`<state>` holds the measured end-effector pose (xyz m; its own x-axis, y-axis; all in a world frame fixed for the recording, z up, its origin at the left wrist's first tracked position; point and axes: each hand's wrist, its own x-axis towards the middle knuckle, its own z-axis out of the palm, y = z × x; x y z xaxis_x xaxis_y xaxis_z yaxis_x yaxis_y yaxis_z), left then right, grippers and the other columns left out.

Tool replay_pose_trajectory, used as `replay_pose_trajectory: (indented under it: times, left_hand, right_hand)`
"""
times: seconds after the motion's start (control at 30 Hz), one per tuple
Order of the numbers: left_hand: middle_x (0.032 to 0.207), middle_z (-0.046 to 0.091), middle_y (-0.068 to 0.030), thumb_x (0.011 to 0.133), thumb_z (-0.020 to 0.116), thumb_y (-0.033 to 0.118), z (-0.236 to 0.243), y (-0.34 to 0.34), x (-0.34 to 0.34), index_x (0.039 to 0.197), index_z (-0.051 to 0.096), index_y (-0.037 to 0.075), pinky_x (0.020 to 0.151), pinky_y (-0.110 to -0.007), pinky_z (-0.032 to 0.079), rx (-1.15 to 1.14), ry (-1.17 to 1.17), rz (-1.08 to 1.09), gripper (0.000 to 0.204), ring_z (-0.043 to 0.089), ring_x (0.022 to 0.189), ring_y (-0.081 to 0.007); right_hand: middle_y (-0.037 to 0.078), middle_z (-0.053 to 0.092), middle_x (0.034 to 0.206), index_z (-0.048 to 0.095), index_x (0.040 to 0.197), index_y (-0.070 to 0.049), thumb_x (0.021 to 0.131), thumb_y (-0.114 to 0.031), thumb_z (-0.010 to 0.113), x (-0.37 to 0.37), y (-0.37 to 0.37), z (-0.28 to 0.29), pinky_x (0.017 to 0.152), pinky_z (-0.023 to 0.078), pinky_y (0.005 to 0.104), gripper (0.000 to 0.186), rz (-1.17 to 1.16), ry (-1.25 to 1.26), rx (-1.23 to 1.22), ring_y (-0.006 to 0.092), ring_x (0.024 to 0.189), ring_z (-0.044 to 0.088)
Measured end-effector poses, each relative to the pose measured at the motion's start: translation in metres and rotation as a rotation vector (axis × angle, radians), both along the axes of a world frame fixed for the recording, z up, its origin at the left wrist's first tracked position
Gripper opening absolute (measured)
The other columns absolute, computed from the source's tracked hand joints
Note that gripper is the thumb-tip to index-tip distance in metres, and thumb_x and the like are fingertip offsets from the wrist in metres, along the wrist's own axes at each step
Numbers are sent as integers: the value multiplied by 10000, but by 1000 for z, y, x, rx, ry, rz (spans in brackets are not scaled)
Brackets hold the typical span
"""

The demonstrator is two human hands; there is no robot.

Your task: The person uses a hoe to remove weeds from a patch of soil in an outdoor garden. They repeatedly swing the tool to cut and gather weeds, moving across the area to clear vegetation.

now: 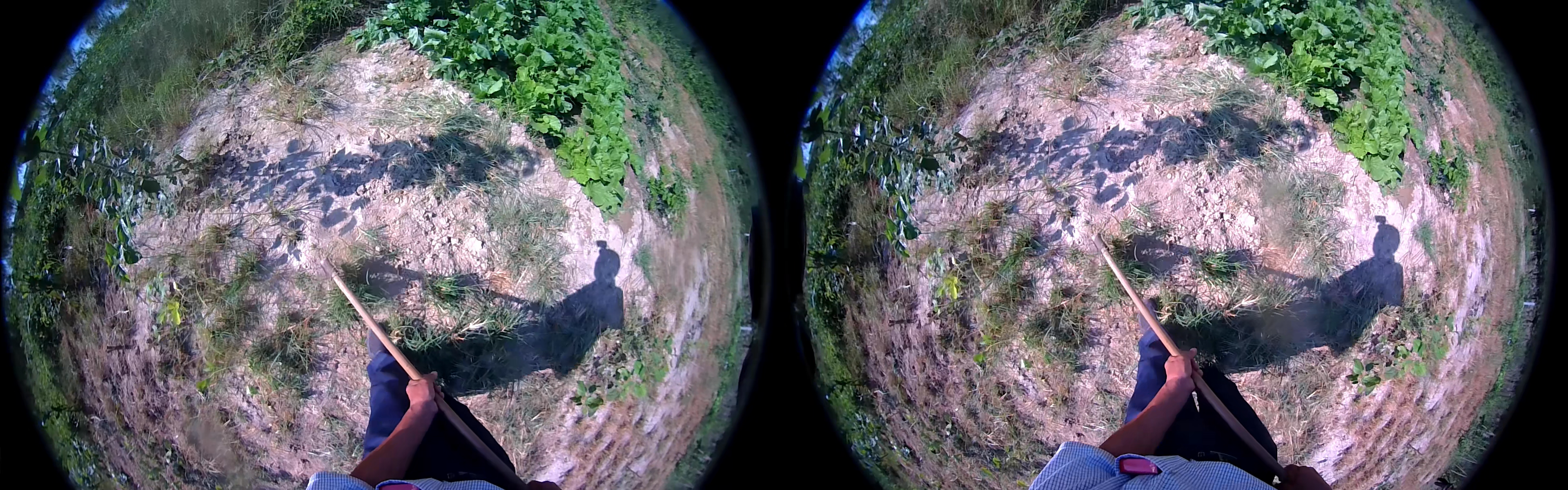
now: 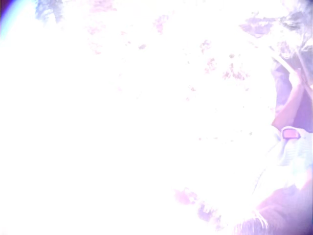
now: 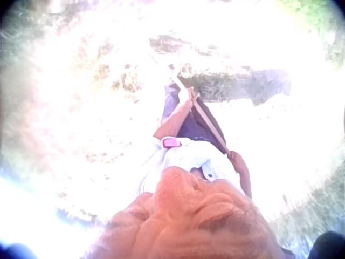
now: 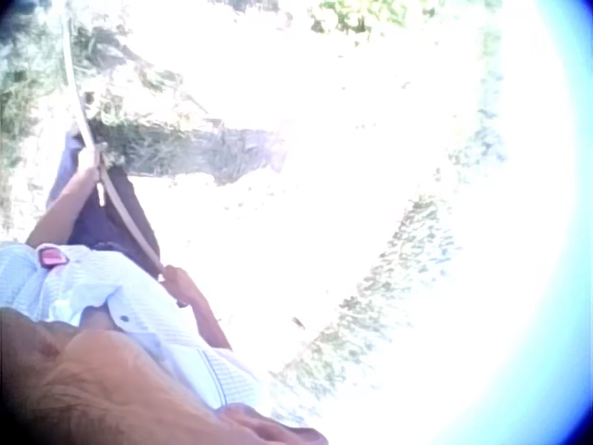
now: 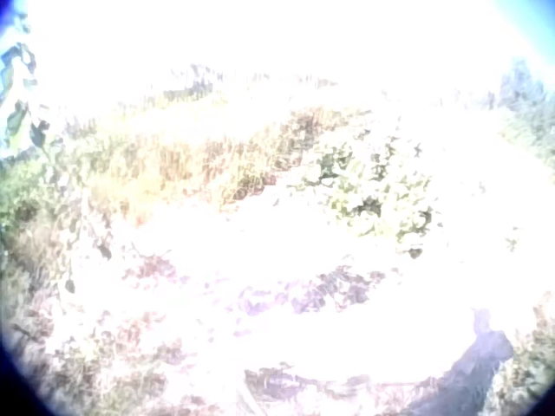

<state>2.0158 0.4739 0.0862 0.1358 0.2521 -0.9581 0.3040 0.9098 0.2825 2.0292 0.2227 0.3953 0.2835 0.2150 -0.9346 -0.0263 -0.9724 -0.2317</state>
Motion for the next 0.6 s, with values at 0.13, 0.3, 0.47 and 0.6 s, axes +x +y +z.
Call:
replay_pose_trajectory:
  times: [0.13,0.3,0.47,0.6]
  left_hand:
    - [533,473,-60,788,647,105,0,-45,7,657,489,58,369,-330,433,-30,-6,-5,211,469,413,-192]
    - [521,499,-72,789,665,118,8,-97,5,699,509,31,364,-322,426,-58,-146,49,200,494,405,-188]
    - [501,487,-61,816,639,106,37,-86,31,713,500,43,321,-304,380,-37,-237,161,183,470,365,-170]
    - [487,481,-57,830,621,99,55,-29,44,781,500,43,309,-295,359,69,-298,215,142,458,346,-172]
  right_hand:
    - [209,606,774,574,885,-12,805,-196,560,17,-27,14,665,450,442,202,19,39,-13,366,749,572]
    - [221,593,726,564,880,-4,811,-178,565,9,-103,-7,639,454,452,187,8,58,-37,401,719,568]
    - [225,600,754,557,879,-10,780,-185,601,19,-116,-17,670,467,470,206,155,-14,-26,409,760,575]
    - [211,639,862,591,878,-27,780,-365,568,23,-113,-72,744,494,461,353,393,-35,-23,357,841,633]
